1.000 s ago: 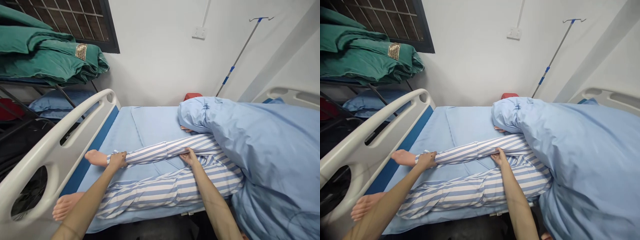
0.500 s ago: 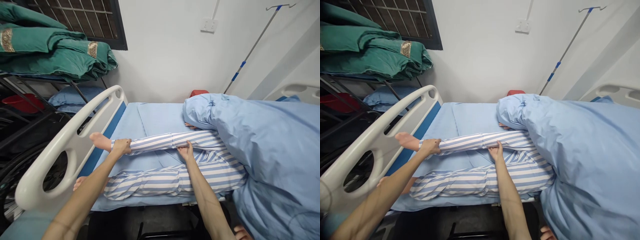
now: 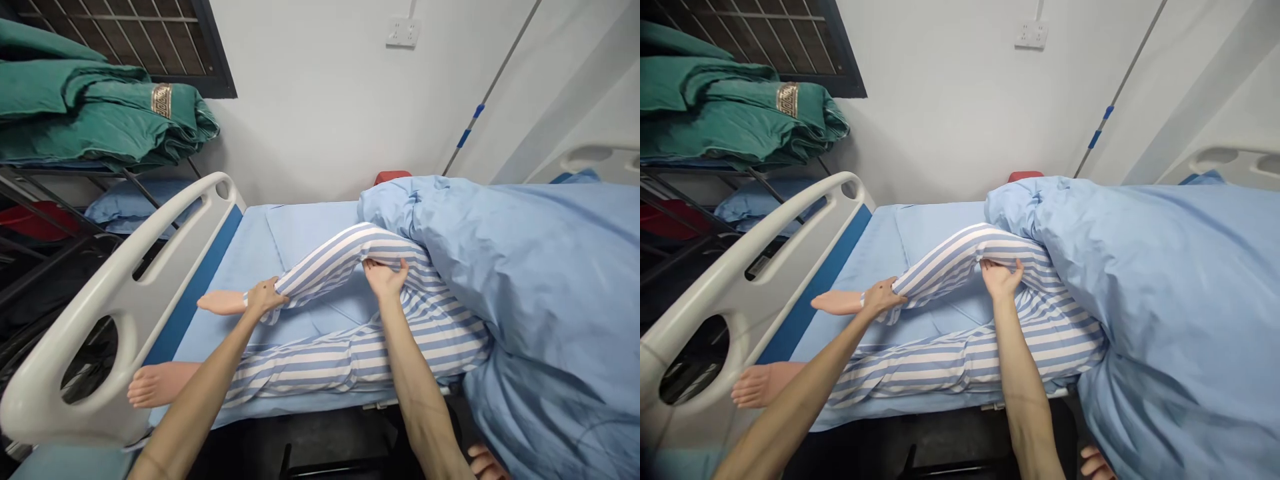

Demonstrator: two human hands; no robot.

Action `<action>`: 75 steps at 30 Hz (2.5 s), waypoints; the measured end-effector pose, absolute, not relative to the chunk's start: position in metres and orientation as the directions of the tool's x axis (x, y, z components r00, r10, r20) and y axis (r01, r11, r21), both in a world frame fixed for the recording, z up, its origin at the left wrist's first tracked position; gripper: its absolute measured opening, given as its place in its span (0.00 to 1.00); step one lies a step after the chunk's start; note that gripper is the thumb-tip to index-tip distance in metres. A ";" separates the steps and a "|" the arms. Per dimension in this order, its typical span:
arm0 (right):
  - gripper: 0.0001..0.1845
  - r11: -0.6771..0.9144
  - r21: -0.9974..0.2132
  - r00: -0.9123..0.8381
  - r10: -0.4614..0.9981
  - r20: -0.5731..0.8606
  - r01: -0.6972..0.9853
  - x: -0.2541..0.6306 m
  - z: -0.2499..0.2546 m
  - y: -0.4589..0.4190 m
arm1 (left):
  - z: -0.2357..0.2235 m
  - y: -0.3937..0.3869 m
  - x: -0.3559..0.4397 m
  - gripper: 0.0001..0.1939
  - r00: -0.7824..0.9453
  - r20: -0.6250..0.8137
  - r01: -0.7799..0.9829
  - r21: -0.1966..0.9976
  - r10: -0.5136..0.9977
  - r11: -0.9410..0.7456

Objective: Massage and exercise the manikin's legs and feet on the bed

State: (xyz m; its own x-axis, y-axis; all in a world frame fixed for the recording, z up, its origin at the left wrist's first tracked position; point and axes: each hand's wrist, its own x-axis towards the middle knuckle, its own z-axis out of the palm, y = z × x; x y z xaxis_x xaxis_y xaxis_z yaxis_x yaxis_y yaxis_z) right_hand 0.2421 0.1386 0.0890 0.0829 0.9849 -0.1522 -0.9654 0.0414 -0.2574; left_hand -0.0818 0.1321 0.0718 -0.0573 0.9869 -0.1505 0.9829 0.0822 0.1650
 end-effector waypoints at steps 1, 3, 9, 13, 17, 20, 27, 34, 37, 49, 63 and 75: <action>0.29 0.049 -0.266 0.091 0.985 -0.148 -0.963 0.248 0.098 0.141 | 0.071 0.133 -0.068 0.23 -0.055 -0.144 0.976 0.203 0.988 0.084; 0.30 0.066 -0.291 0.110 0.984 -0.140 -0.954 0.260 0.114 0.145 | 0.069 0.136 -0.039 0.24 -0.047 -0.134 0.957 0.277 0.990 0.083; 0.30 0.082 -0.383 0.155 0.974 -0.163 -0.920 0.279 0.142 0.150 | 0.070 0.139 0.003 0.28 -0.035 -0.131 0.925 0.372 0.991 0.082; 0.29 0.080 -0.393 0.160 0.971 -0.176 -0.916 0.276 0.140 0.148 | 0.075 0.138 -0.008 0.28 -0.023 -0.144 0.930 0.359 0.989 0.074; 0.30 0.071 -0.352 0.147 0.970 -0.193 -0.933 0.269 0.136 0.145 | 0.094 0.137 -0.034 0.29 -0.005 -0.136 0.953 0.298 0.991 0.045; 0.30 0.041 -0.364 0.128 0.968 -0.217 -0.930 0.260 0.128 0.143 | 0.114 0.134 -0.065 0.31 0.013 -0.140 0.977 0.211 0.990 0.017; 0.24 -0.043 -0.355 0.082 0.940 -0.330 -0.934 0.228 0.081 0.133 | 0.153 0.120 -0.133 0.27 0.037 -0.157 0.999 -0.014 0.987 -0.040; 0.15 -0.133 -0.479 0.130 0.869 -0.478 -0.868 0.210 0.021 0.119 | 0.148 0.105 -0.144 0.23 0.084 -0.203 0.988 -0.108 0.975 -0.108; 0.14 -0.139 -0.488 0.135 0.865 -0.483 -0.862 0.208 0.015 0.117 | 0.134 0.103 -0.147 0.25 0.050 -0.243 0.997 -0.037 0.969 -0.061; 0.18 -0.096 -0.482 0.133 0.898 -0.418 -0.871 0.221 0.070 0.128 | 0.114 0.086 -0.130 0.25 -0.022 -0.132 1.000 0.002 0.991 0.023; 0.25 0.068 -0.464 0.230 0.926 -0.301 -0.883 0.277 0.163 0.151 | 0.083 0.108 0.010 0.26 -0.092 -0.105 0.933 0.338 0.990 0.123; 0.30 0.014 -0.405 0.168 0.923 -0.348 -0.914 0.255 0.136 0.143 | 0.118 0.114 -0.067 0.24 -0.010 -0.052 0.989 0.149 0.999 0.018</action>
State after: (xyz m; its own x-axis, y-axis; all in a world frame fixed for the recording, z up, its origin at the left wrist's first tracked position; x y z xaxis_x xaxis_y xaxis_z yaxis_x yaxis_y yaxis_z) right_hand 0.2546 0.1432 0.1363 0.1676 0.9225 -0.3476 -0.9142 0.0135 -0.4049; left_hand -0.0671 0.1137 0.1181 -0.0102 0.9986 -0.0517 0.9886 0.0178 0.1492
